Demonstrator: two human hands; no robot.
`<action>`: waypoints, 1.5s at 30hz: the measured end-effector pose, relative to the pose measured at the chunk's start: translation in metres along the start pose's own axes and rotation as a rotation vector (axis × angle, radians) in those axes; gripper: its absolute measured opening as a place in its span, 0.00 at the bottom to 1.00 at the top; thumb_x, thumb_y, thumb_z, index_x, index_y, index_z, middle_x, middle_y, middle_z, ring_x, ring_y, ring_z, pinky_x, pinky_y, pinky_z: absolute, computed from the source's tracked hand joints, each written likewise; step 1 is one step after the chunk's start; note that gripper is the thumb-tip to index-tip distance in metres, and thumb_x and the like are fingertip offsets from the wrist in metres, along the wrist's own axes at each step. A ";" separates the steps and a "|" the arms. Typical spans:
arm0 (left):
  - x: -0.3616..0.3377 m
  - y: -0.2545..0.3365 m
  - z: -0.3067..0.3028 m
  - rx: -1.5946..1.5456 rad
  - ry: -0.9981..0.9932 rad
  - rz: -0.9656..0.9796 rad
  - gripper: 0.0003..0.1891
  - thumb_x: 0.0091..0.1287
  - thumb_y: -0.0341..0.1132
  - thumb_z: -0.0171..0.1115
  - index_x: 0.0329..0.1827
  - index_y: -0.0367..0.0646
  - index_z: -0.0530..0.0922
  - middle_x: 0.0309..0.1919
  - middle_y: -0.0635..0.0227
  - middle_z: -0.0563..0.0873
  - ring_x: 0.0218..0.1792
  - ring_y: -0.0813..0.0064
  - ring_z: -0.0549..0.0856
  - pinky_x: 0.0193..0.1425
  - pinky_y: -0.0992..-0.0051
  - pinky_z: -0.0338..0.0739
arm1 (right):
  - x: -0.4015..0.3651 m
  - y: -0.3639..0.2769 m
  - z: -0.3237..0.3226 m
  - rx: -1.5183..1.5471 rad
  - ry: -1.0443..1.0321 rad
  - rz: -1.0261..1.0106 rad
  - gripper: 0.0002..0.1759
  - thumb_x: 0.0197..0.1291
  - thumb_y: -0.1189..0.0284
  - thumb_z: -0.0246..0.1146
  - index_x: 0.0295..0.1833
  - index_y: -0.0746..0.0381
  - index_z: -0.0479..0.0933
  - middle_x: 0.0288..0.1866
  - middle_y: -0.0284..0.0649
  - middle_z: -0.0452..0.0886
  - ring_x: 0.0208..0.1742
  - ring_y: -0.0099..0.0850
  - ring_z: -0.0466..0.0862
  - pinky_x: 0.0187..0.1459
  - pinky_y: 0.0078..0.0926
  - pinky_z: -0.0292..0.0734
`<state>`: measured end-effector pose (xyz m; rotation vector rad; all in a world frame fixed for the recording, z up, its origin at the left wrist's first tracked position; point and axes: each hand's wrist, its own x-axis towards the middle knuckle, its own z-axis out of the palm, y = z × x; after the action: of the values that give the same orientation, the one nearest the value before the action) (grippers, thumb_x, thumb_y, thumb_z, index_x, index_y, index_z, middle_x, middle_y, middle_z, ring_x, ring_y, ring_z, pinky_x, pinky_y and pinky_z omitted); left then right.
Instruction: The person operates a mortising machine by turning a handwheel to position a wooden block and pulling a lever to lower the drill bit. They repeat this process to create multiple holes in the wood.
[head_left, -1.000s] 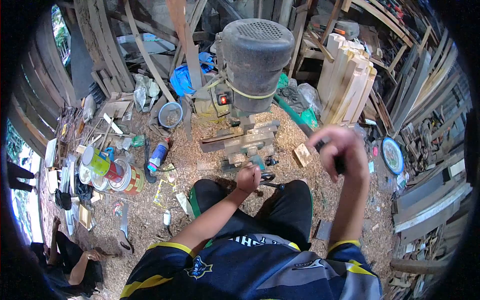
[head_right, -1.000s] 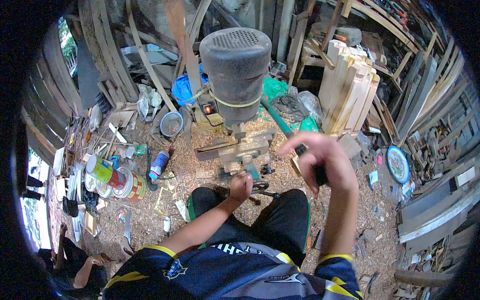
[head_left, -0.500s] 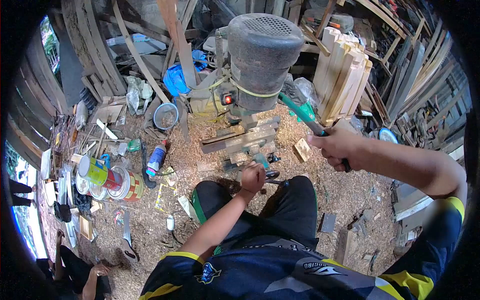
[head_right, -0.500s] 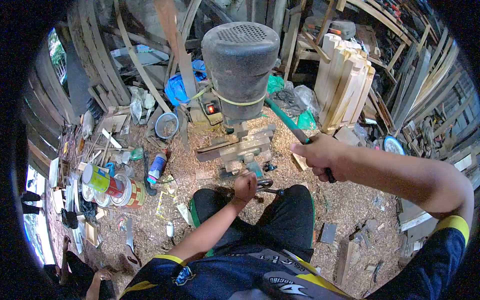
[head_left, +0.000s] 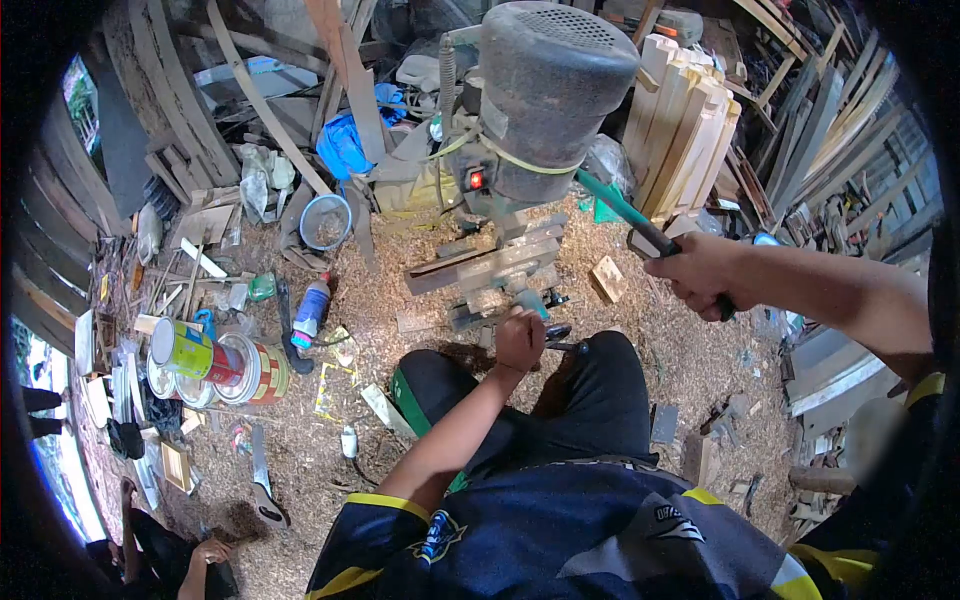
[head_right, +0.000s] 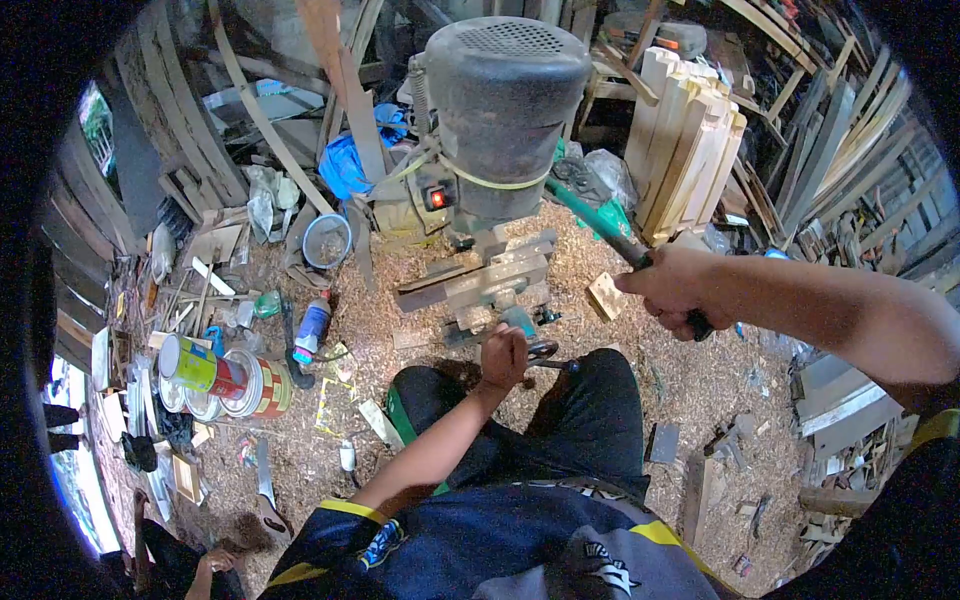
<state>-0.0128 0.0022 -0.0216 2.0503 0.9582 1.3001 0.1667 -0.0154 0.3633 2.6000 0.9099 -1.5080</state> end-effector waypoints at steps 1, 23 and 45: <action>0.002 -0.001 0.000 -0.006 0.000 0.002 0.14 0.74 0.35 0.53 0.27 0.42 0.76 0.25 0.53 0.77 0.33 0.47 0.79 0.40 0.51 0.75 | -0.002 -0.003 -0.001 -0.013 0.008 0.016 0.23 0.77 0.55 0.64 0.33 0.60 0.68 0.20 0.31 0.65 0.17 0.23 0.66 0.18 0.31 0.66; 0.007 0.003 -0.002 -0.089 0.005 -0.032 0.15 0.73 0.32 0.53 0.25 0.38 0.71 0.23 0.54 0.74 0.29 0.49 0.75 0.37 0.54 0.71 | 0.128 0.091 0.106 0.667 0.115 -0.195 0.42 0.79 0.33 0.35 0.53 0.61 0.77 0.33 0.44 0.84 0.35 0.35 0.84 0.45 0.37 0.80; 0.012 0.001 0.007 -0.095 -0.048 -0.011 0.19 0.77 0.34 0.47 0.24 0.37 0.69 0.23 0.53 0.72 0.27 0.49 0.72 0.35 0.54 0.68 | 0.339 0.127 0.225 0.479 0.516 -0.653 0.23 0.85 0.55 0.42 0.58 0.61 0.75 0.50 0.58 0.84 0.54 0.60 0.83 0.57 0.50 0.75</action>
<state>-0.0027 0.0103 -0.0169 1.9920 0.8694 1.2609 0.1752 -0.0213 -0.0630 3.3444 1.7814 -1.2600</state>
